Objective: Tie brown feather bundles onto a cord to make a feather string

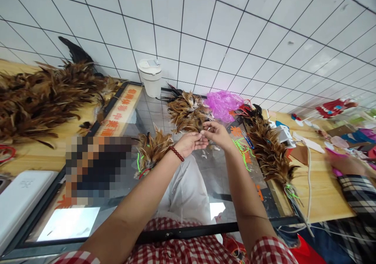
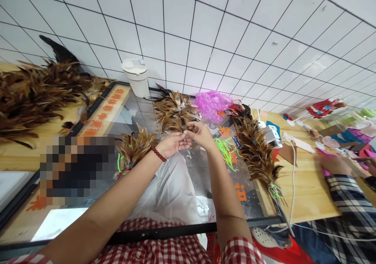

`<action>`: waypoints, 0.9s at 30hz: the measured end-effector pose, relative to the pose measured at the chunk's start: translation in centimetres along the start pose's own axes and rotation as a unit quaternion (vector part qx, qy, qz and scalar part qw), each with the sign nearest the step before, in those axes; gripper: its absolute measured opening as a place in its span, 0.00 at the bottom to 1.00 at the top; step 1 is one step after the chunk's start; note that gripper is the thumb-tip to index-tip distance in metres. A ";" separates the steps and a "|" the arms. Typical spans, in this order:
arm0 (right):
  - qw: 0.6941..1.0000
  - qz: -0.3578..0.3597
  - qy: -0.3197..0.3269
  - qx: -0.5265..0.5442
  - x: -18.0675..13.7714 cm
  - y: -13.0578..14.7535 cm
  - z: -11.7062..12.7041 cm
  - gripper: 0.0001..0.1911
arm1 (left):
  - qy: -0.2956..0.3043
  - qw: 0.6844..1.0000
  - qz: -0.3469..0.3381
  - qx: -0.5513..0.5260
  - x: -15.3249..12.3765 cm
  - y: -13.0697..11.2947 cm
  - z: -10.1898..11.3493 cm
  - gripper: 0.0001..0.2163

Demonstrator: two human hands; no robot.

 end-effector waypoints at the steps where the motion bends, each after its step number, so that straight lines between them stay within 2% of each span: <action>1: 0.999 0.020 0.020 -0.028 -0.1 0.2 0.0 0.27 | -0.006 1.000 -0.007 -0.020 0.1 0.0 0.1 0.02; 3: 0.991 0.057 0.053 -0.109 -0.3 0.5 -0.2 0.40 | -0.007 0.999 -0.013 -0.042 0.3 0.1 0.4 0.02; 4: 0.985 0.072 0.056 -0.150 -0.3 0.7 -0.4 0.42 | -0.004 0.999 -0.013 -0.041 0.4 0.2 0.5 0.02; 6: 0.971 0.097 0.036 -0.213 -0.3 1.0 -0.7 0.41 | 0.000 0.999 -0.011 -0.033 0.4 0.2 0.5 0.03; 9: 0.960 0.120 0.014 -0.253 -0.3 1.3 -0.1 0.36 | -0.018 0.998 -0.031 -0.044 0.3 0.2 0.2 0.03; 11: 0.955 0.103 -0.007 -0.276 -0.4 1.0 1.4 0.27 | -0.032 0.997 -0.046 -0.050 0.2 0.1 0.1 0.04; 14: 0.930 0.026 -0.050 -0.364 -0.7 -0.1 4.1 0.16 | -0.043 0.997 -0.049 -0.042 0.2 0.1 -0.1 0.04; 17: 0.902 -0.033 -0.023 -0.430 -0.8 -1.6 5.4 0.17 | -0.045 0.997 -0.046 -0.038 0.3 0.0 0.0 0.04; 21: 0.891 -0.055 0.019 -0.451 -0.6 -3.0 4.8 0.15 | -0.052 0.997 -0.043 -0.042 0.2 -0.1 0.0 0.04; 24: 0.901 -0.067 0.008 -0.428 -0.4 -2.8 4.6 0.09 | -0.055 0.997 -0.041 -0.048 0.1 -0.1 0.0 0.05; 25: 0.917 -0.069 -0.003 -0.392 -0.4 -2.4 4.6 0.07 | -0.056 0.996 -0.040 -0.049 0.2 -0.1 0.0 0.05; 27: 0.964 -0.071 -0.029 -0.254 -0.5 -1.5 4.6 0.04 | -0.057 0.996 -0.040 -0.050 0.2 -0.1 0.0 0.05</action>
Point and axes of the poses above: each hand's wrist, its own x-axis towards the middle knuckle, its own z-axis out of the back of the hand, y = z × x, the point moved 1 cm from there along x, towards the middle knuckle, and after that the axes turned 4 degrees about x, right-handed, at the moved point
